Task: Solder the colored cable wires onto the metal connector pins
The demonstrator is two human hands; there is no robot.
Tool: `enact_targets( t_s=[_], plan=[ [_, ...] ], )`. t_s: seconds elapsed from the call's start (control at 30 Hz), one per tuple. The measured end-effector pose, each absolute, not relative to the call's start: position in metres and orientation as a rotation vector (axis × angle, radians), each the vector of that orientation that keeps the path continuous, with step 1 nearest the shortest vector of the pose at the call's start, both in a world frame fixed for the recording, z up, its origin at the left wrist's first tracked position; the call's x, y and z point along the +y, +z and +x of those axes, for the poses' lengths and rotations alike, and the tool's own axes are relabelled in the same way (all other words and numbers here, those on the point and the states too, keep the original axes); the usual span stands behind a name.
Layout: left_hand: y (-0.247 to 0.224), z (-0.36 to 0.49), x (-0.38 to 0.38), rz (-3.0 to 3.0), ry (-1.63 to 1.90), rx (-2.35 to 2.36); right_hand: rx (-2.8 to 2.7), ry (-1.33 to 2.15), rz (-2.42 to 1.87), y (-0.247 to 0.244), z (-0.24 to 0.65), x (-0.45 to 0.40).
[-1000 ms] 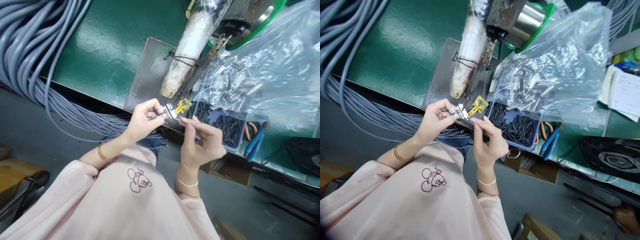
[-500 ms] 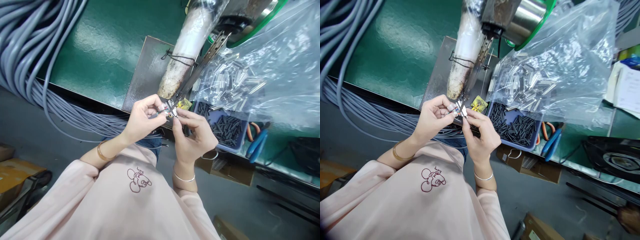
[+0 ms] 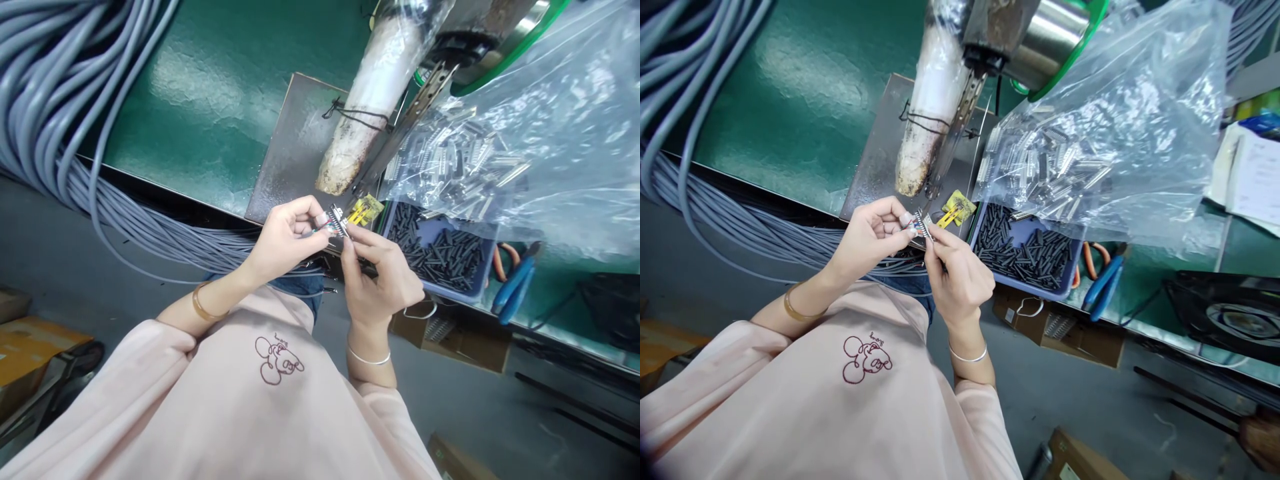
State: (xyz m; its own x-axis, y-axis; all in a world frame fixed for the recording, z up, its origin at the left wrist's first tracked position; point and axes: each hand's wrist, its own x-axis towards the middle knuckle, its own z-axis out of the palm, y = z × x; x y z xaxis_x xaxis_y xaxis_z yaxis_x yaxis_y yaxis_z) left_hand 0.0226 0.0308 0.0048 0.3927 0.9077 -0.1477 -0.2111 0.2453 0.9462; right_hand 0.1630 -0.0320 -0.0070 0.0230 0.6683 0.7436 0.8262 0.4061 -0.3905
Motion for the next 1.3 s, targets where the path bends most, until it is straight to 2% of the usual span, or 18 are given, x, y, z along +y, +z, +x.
enact_targets(
  t_s=[0.33, 0.53, 0.77, 1.3],
  plan=[
    [0.001, 0.011, 0.029, 0.792, 0.756, 0.591, -1.455, -0.015, -1.356, -0.012, 0.158, -0.042],
    [-0.003, 0.015, 0.027, 0.859, 0.842, 0.663, -1.429, 0.058, -1.343, -0.011, 0.155, -0.040],
    [-0.003, 0.023, 0.028, 0.942, 1.008, 0.757, -1.574, -0.090, -1.341, -0.007, 0.157, -0.031],
    [0.011, 0.026, 0.034, 1.066, 1.053, 0.816, -1.589, -0.160, -1.352, 0.000, 0.158, -0.025]
  ],
)
